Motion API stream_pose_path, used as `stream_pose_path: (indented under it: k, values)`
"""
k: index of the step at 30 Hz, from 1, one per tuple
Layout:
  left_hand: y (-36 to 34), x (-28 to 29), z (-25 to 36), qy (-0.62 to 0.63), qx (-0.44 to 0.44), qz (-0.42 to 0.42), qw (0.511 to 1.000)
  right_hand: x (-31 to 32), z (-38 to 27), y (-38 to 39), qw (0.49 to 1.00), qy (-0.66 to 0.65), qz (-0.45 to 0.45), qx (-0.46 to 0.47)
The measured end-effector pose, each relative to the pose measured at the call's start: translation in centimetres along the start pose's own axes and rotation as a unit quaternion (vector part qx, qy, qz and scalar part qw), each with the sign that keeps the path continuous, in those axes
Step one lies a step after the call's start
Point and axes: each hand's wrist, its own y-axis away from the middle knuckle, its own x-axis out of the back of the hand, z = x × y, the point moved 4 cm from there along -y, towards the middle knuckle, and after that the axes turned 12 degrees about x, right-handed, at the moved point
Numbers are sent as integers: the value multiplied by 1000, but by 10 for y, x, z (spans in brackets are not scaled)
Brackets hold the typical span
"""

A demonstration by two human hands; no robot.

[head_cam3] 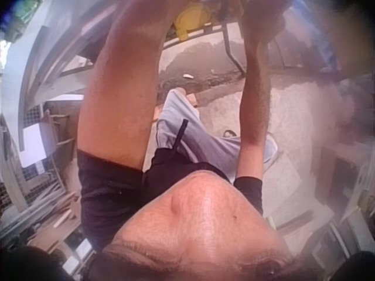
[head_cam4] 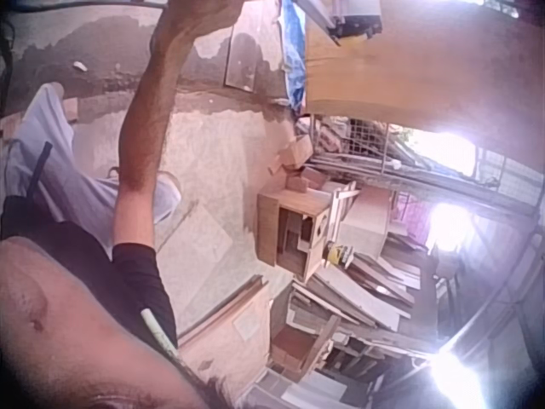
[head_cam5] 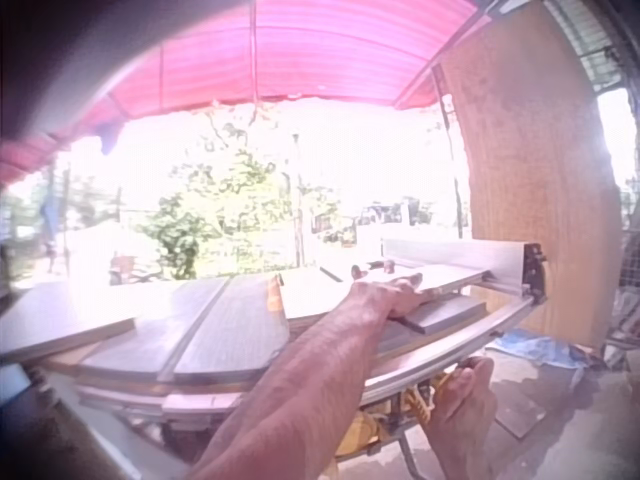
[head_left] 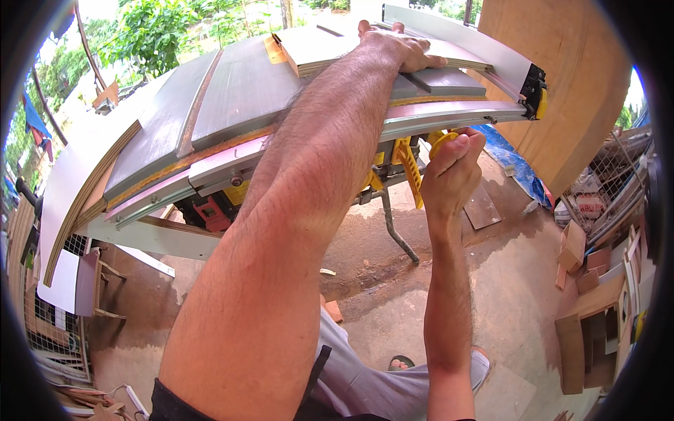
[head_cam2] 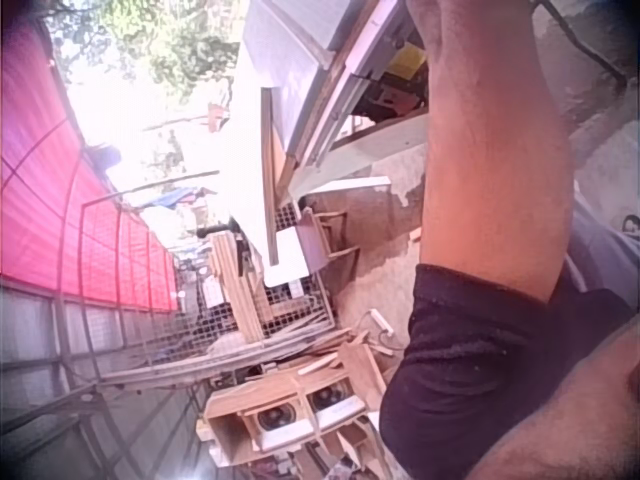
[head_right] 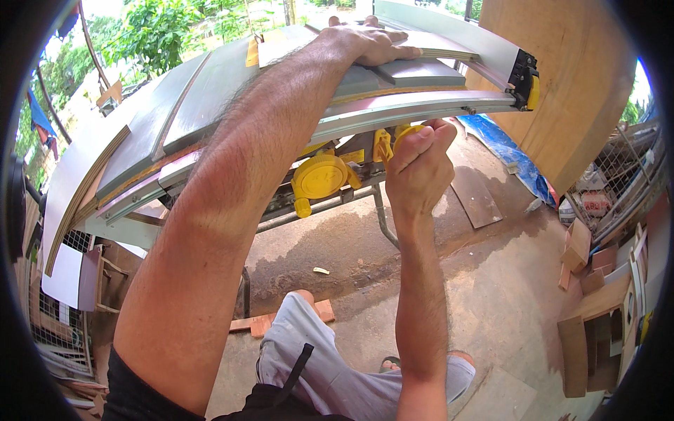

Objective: The person moves a large white board and then uses a table saw to cut several smaller white boards into narrower strips. The person adjusts the fence and guides each piece through the saw blade, collecting the cut pieces.

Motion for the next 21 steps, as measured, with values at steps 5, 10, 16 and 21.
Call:
stream_pose_path:
  k: [5, 10, 16, 21]
  values:
    - [3, 1, 0, -1, -7, -4, 1000, 1, 0, 0, 1000, 1, -8, -9]
    - [2, 1, 0, -3, 0, 5, 1000, 1, -1, -1, 1000, 0, -3, 0]
    - [0, -1, -1, -1, -2, 12, 1000, 0, 0, 0, 1000, -7, -1, 4]
    - [2, 1, -2, -13, -1, 7, 1000, 0, 1, 0, 1000, -19, -6, -7]
